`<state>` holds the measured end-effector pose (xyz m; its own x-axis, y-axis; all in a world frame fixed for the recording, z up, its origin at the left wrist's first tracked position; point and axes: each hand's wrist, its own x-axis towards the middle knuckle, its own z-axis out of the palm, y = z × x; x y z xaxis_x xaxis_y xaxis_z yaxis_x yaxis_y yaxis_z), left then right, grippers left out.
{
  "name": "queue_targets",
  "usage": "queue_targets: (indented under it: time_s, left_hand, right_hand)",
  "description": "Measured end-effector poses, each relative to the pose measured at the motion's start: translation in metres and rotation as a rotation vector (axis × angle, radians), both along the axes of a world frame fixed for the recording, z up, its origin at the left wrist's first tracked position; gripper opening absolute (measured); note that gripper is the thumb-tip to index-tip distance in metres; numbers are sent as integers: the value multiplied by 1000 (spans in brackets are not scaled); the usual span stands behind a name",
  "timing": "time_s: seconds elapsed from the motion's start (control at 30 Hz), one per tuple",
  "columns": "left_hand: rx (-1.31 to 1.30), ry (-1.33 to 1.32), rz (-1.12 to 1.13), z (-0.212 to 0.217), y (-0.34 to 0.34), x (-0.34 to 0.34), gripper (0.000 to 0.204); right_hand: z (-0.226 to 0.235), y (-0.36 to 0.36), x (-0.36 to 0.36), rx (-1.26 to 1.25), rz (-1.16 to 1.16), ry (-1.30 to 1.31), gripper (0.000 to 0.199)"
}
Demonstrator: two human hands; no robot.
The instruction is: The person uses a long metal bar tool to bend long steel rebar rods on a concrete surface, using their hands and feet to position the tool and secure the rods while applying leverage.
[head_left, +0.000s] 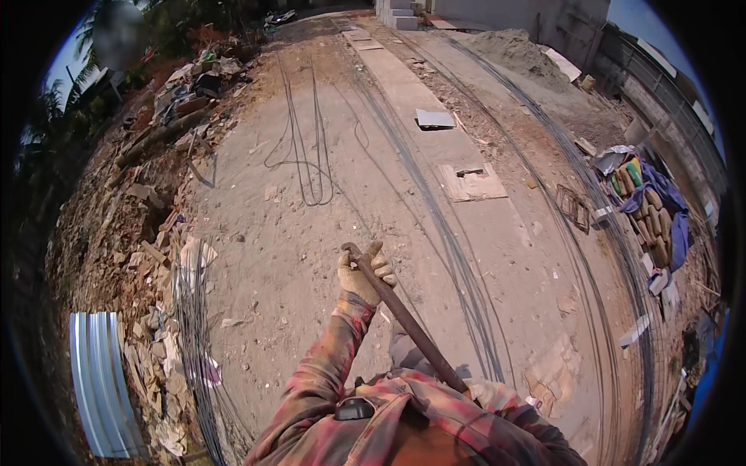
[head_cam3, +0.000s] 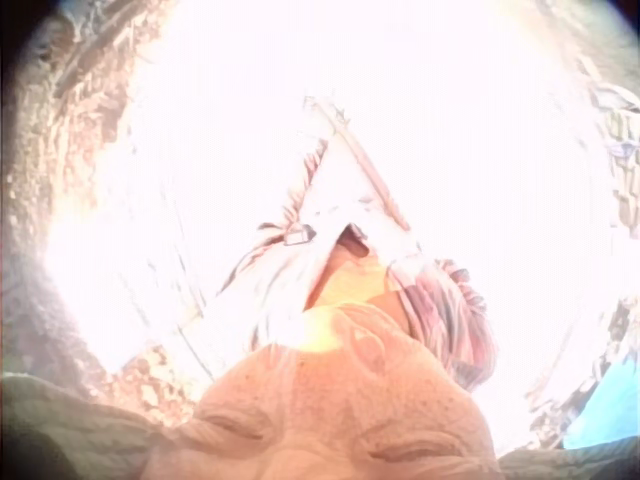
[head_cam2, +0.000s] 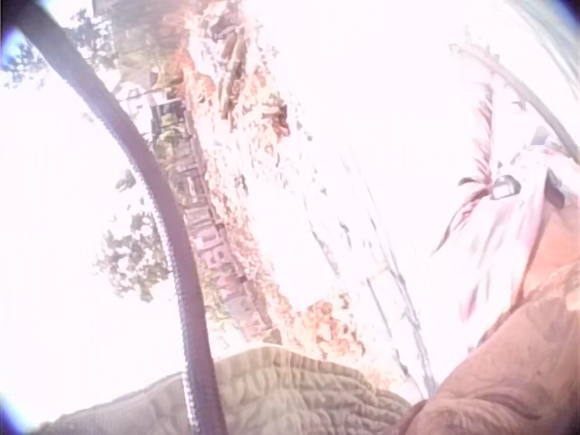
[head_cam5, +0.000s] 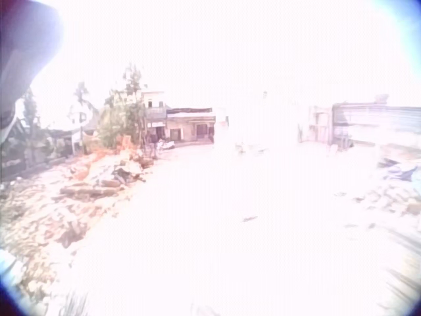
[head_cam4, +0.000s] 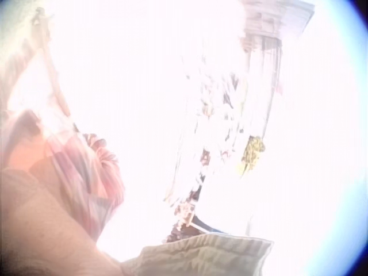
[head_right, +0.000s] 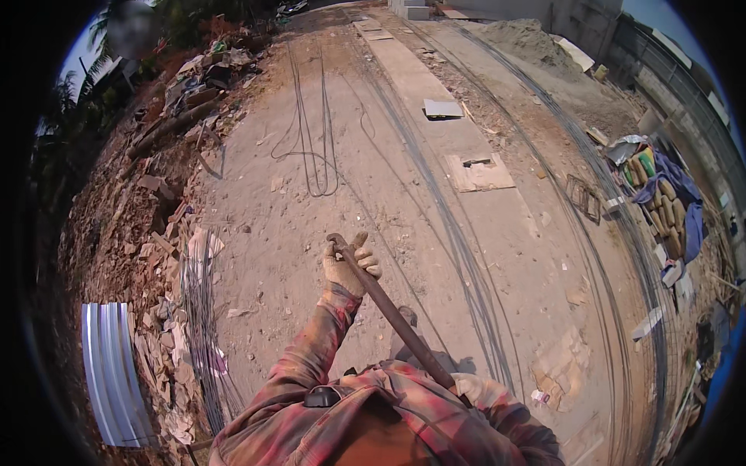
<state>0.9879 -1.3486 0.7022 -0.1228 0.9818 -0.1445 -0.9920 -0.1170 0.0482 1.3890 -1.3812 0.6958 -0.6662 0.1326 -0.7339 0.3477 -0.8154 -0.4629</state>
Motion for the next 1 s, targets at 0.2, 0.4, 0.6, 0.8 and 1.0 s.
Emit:
queue_targets:
  time_s: [0.2, 0.4, 0.6, 0.8, 1.0]
  left_hand:
    - [-869, 1584, -444, -106, 60, -112, 68]
    - [-1542, 1003, -724, -211, -89, -198, 41]
    - [-1830, 616, -307, -234, -175, -200, 34]
    - [-1643, 602, -507, -280, -35, -249, 33]
    - [-1468, 957, -573, -294, 180, -437, 32]
  right_hand:
    - [-96, 142, -116, -516, -191, 208, 10]
    - [-140, 305, -256, -487, -341, -171, 6]
    - [-165, 403, -268, -78, -214, -779, 14]
    - [-174, 459, -260, 27, 418, -1043, 11]
    - [-164, 515, -354, 286, 521, -1013, 12]
